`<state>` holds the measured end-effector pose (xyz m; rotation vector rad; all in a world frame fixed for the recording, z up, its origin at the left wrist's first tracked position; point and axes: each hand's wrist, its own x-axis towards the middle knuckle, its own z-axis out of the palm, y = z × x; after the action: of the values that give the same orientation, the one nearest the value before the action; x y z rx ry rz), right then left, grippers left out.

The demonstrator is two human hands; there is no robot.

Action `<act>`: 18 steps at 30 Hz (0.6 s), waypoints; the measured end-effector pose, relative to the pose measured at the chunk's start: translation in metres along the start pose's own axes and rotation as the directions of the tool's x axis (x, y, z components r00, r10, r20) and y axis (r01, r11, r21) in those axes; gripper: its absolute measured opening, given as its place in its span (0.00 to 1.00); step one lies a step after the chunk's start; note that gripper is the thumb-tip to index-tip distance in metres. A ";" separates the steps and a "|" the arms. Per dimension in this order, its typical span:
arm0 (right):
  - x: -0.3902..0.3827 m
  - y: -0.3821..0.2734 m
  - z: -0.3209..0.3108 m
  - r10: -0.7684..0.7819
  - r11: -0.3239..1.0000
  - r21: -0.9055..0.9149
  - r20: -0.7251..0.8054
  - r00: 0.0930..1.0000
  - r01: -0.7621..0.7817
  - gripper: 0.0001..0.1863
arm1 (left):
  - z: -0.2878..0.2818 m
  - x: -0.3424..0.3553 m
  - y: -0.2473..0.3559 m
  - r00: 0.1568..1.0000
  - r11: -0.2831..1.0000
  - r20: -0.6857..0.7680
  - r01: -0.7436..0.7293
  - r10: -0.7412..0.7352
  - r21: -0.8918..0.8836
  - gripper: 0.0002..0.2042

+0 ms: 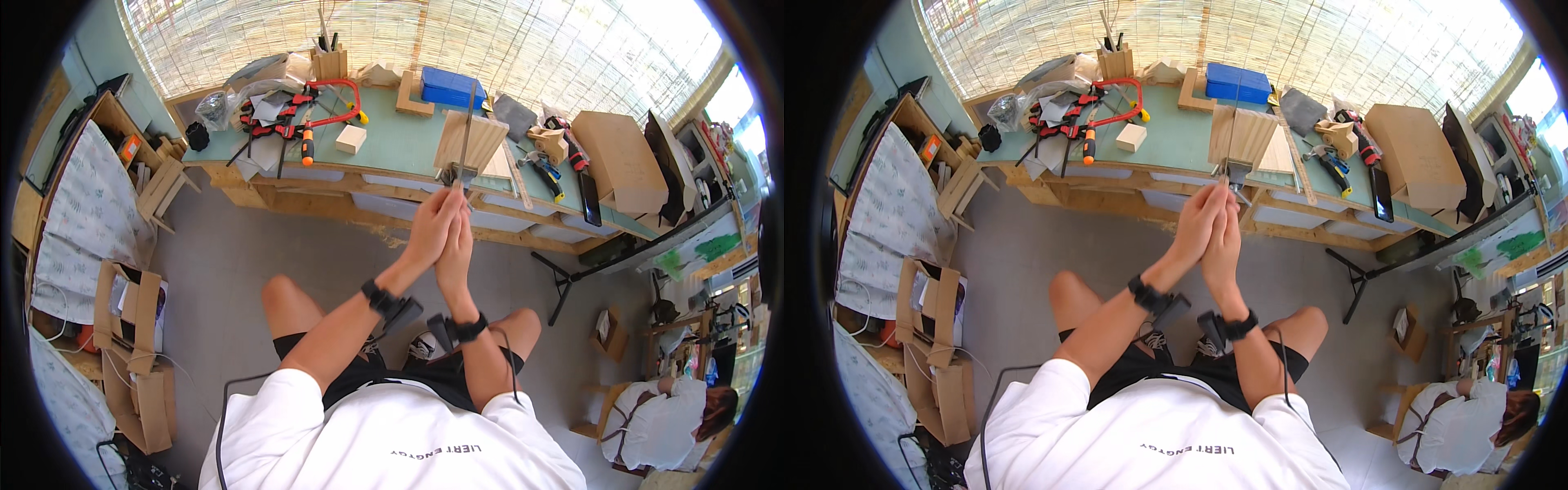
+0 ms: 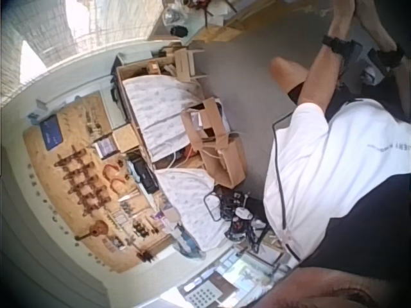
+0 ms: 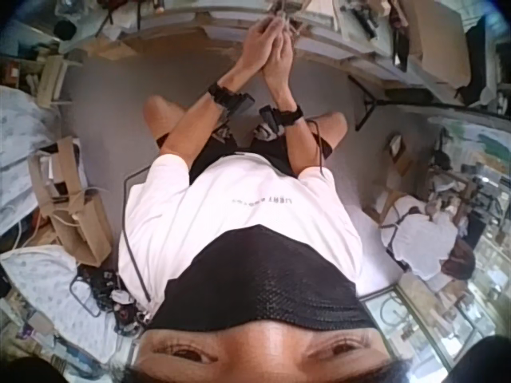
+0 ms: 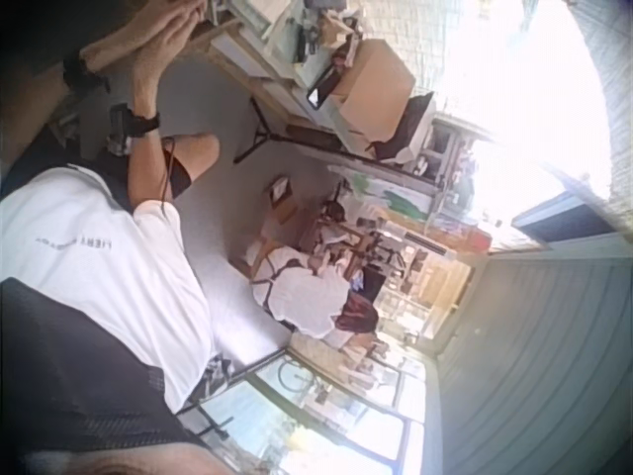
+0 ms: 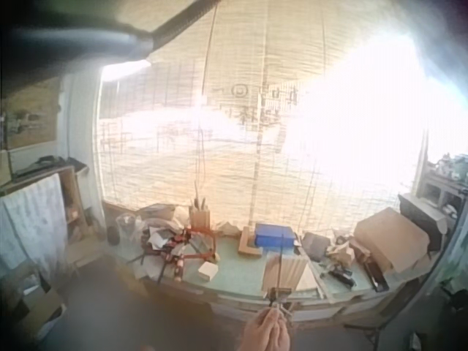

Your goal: The person saws a piece of wood held in a clamp on a workbench. Using a coping saw and a separate saw blade, they repeatedly move the tools back and forth through the wood to create a cut.

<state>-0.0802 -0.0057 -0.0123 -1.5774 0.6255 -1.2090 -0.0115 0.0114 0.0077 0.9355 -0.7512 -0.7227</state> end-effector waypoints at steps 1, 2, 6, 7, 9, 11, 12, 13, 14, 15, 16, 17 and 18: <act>-0.016 0.007 -0.004 0.031 0.999 -0.010 0.023 0.999 -0.031 0.25 | -0.002 -0.016 -0.003 1.000 1.000 -0.016 0.002 -0.001 0.018 0.16; -0.028 0.011 -0.007 0.062 0.998 -0.025 0.042 0.997 -0.061 0.25 | -0.003 -0.026 -0.005 1.000 0.999 -0.027 0.005 -0.004 0.034 0.15; -0.028 0.051 -0.006 -0.239 0.969 0.087 0.089 0.967 0.232 0.21 | -0.003 -0.029 -0.004 0.997 0.997 -0.017 0.069 -0.069 -0.017 0.15; -0.019 0.054 -0.006 -0.241 0.968 0.088 0.088 0.967 0.233 0.21 | -0.002 -0.016 -0.003 0.999 0.999 -0.016 0.037 -0.037 -0.007 0.15; 0.020 0.016 0.001 -0.086 0.996 0.035 0.032 0.996 0.085 0.22 | 0.004 0.016 0.003 1.000 1.000 -0.028 -0.005 0.005 -0.001 0.16; 0.050 -0.021 0.012 0.020 0.998 0.065 0.046 0.999 -0.023 0.23 | 0.007 0.043 0.026 0.998 1.000 -0.058 -0.010 0.010 0.007 0.16; 0.057 -0.030 0.013 0.040 0.993 0.108 0.079 0.996 -0.049 0.23 | 0.007 0.053 0.031 1.000 1.000 -0.024 -0.017 0.017 -0.011 0.16; 0.050 -0.028 0.011 0.055 0.993 0.104 0.079 0.995 -0.063 0.23 | 0.008 0.053 0.033 1.000 0.999 0.008 -0.023 0.024 -0.028 0.16; 0.046 -0.026 0.010 0.053 0.994 0.092 0.076 0.996 -0.060 0.22 | 0.006 0.049 0.026 1.000 0.999 0.005 -0.018 0.018 -0.027 0.16; 0.042 -0.024 0.010 0.051 0.995 0.080 0.074 0.996 -0.057 0.21 | 0.004 0.041 0.019 1.000 1.000 -0.008 -0.014 0.014 -0.024 0.16; 0.031 -0.021 0.010 0.057 0.995 0.081 0.076 0.995 -0.063 0.21 | 0.002 0.031 0.012 1.000 1.000 -0.022 -0.011 0.011 -0.020 0.16; 0.016 -0.018 0.009 0.046 0.997 0.054 0.026 0.999 -0.047 0.21 | 0.001 0.019 0.007 1.000 1.000 -0.021 -0.009 0.008 -0.020 0.16; 0.003 -0.016 0.006 0.029 0.999 0.026 -0.023 0.999 -0.029 0.21 | 0.001 0.004 0.004 1.000 1.000 -0.014 0.003 -0.003 -0.006 0.16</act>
<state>-0.0757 -0.0004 0.0035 -1.5306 0.6433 -1.2105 -0.0093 0.0089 0.0124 0.9358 -0.7353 -0.7202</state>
